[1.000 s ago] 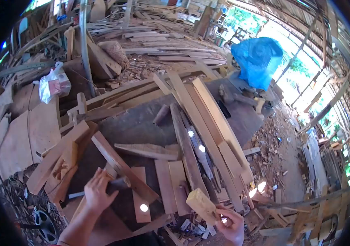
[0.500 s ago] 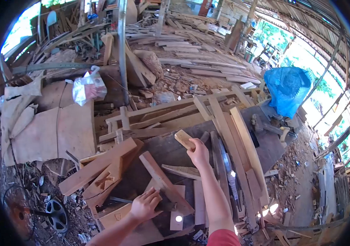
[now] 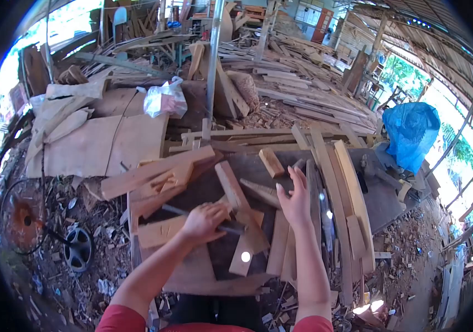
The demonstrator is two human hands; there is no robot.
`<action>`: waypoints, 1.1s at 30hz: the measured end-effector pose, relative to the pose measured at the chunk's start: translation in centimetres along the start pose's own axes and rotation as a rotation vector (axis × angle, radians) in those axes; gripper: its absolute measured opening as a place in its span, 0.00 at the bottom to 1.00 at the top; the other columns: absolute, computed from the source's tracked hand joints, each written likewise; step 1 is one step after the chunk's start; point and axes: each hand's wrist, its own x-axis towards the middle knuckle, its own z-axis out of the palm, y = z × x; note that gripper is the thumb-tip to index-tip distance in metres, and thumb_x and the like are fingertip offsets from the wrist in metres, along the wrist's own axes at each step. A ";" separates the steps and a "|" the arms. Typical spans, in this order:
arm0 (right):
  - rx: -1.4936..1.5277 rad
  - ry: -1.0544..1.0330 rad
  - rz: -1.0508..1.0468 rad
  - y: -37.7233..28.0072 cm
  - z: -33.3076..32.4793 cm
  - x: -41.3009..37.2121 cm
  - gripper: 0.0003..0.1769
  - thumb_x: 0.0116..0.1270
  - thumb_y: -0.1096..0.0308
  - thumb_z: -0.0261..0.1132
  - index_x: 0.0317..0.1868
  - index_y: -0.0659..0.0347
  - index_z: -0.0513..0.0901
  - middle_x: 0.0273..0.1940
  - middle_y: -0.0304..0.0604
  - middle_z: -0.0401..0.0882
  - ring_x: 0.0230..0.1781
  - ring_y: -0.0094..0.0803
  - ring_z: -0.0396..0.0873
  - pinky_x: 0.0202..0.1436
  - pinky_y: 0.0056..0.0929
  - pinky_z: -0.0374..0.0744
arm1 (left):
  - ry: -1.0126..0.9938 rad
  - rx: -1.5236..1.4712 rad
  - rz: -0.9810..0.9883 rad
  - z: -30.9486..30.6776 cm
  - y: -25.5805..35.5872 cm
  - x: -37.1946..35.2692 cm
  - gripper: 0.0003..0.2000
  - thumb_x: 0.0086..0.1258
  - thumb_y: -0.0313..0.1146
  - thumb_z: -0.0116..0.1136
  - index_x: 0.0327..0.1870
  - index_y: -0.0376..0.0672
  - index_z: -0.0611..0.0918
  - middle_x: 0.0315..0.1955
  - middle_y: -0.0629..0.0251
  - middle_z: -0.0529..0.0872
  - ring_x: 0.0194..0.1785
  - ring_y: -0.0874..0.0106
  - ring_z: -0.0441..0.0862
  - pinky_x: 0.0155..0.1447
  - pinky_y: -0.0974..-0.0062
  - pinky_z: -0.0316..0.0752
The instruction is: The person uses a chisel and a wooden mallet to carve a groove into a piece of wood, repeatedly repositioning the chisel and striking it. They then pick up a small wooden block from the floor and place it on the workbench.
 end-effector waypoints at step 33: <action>-0.835 -0.460 -0.335 3.9 -6.2 -18.2 0.28 0.55 0.45 0.59 0.58 0.35 0.72 0.63 0.43 0.63 0.69 0.39 0.52 0.63 0.63 0.51 | 0.197 0.100 -0.227 -1.1 4.1 -10.1 0.15 0.52 0.24 0.49 0.43 0.42 0.77 0.51 0.62 0.76 0.63 0.62 0.65 0.64 0.63 0.59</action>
